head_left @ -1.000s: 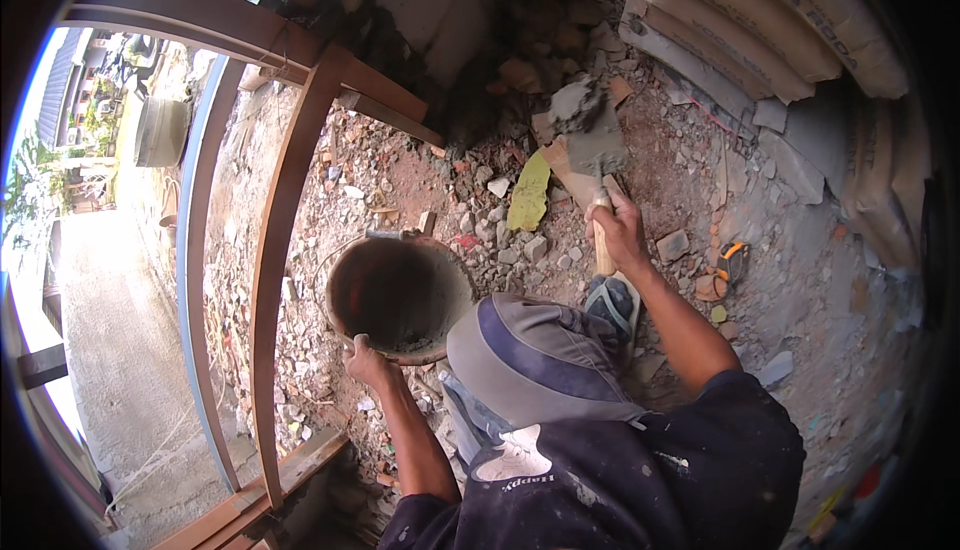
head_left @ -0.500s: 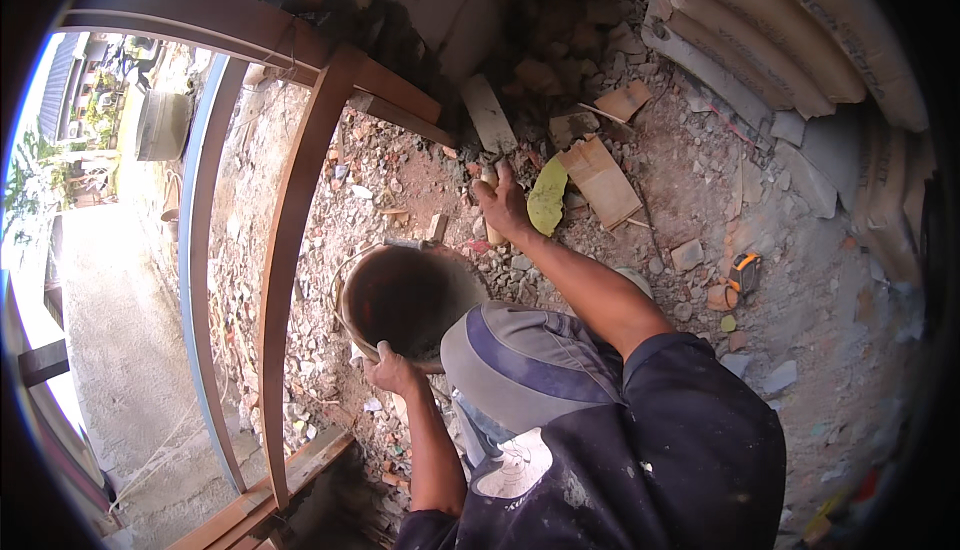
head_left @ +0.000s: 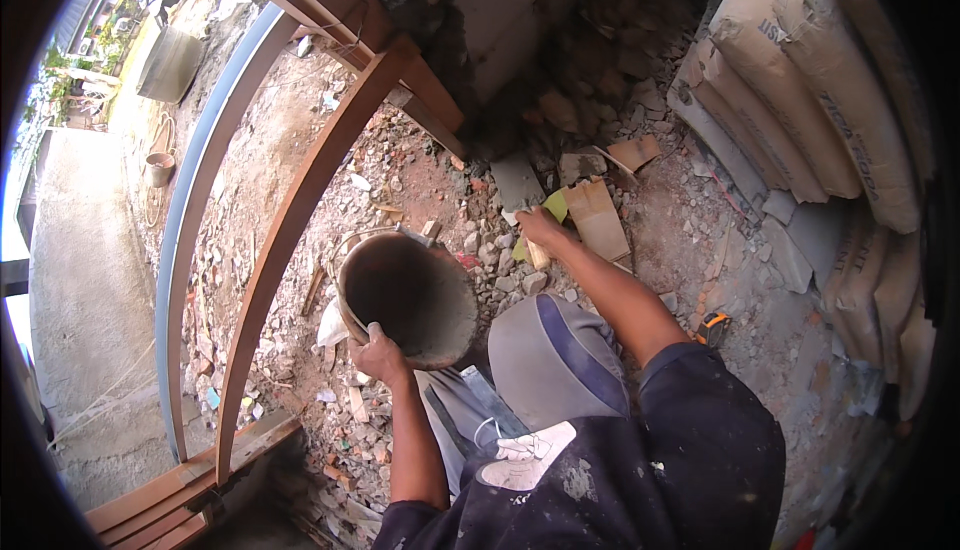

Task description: The person scoops cement from a bucket with a trowel and applies it to a wall near a window frame. The person repeatedly scoops and spreads the cement along the wall surface.

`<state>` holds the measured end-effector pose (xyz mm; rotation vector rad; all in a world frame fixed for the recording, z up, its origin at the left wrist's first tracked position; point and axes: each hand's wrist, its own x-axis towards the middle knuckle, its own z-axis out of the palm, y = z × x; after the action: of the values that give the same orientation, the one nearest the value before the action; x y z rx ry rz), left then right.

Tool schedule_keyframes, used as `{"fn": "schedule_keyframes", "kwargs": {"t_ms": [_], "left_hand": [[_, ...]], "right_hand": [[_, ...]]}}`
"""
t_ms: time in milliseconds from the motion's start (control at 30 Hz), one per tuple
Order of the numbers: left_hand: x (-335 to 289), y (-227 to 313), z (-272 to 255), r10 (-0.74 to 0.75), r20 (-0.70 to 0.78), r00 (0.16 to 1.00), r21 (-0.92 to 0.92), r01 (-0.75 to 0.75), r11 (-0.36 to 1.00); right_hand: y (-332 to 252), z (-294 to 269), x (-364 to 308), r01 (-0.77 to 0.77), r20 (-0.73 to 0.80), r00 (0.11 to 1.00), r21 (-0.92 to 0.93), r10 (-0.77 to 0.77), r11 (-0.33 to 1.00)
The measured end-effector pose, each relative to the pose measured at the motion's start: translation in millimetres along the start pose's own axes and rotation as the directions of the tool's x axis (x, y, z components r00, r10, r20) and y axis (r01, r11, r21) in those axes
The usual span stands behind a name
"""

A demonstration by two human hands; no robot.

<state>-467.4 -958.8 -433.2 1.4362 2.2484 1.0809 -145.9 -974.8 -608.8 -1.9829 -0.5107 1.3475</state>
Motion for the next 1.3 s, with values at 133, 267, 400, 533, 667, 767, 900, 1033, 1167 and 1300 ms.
{"fn": "schedule_keyframes", "kwargs": {"t_ms": [133,267,400,533,667,767,900,1033,1167,1300], "left_hand": [[-0.4,-3.7,1.2,0.014,0.004,1.000,0.018,-0.014,1.000],[1.8,-7.3,0.2,0.016,0.034,0.999,0.047,-0.018,0.999],[2.8,-7.2,-3.1,-0.004,0.002,1.000,0.024,0.004,1.000],[6.1,2.0,11.4,-0.065,0.065,0.996,-0.096,0.071,0.993],[12.1,18.0,11.8,-0.113,0.082,0.990,-0.068,0.119,0.991],[12.7,21.1,16.1,-0.107,0.096,0.990,-0.125,0.119,0.985],[12.6,12.0,14.7,-0.101,0.089,0.991,-0.134,0.112,0.985],[3.3,-11.7,4.9,-0.003,0.037,0.999,0.011,0.003,1.000],[3.3,-16.4,-0.8,-0.091,0.014,0.996,-0.084,0.092,0.992],[1.4,-13.0,-1.3,-0.064,0.039,0.997,-0.065,0.066,0.996]], "right_hand": [[-39.6,-10.5,75.3,-0.056,0.075,0.996,0.158,0.045,0.986],[-7.7,0.2,98.3,0.018,-0.027,1.000,0.229,-0.012,0.973],[0.4,2.9,36.5,0.071,-0.055,0.997,0.292,-0.057,0.954],[37.5,-5.7,5.4,0.307,-0.130,0.943,-0.016,-0.307,0.951],[-1.2,-1.3,-78.5,0.476,-0.037,0.875,-0.113,-0.483,0.872],[2.4,16.4,-108.0,0.676,0.207,0.737,-0.196,-0.644,0.710],[-13.0,17.5,-115.0,0.553,0.250,0.827,-0.194,-0.504,0.810],[15.6,3.2,-74.7,0.175,0.062,0.982,0.029,-0.176,0.984],[-0.3,-9.7,-21.6,-0.095,0.191,0.981,0.299,0.038,0.950],[-9.8,3.7,42.4,-0.118,0.188,0.980,0.305,0.062,0.945]]}}
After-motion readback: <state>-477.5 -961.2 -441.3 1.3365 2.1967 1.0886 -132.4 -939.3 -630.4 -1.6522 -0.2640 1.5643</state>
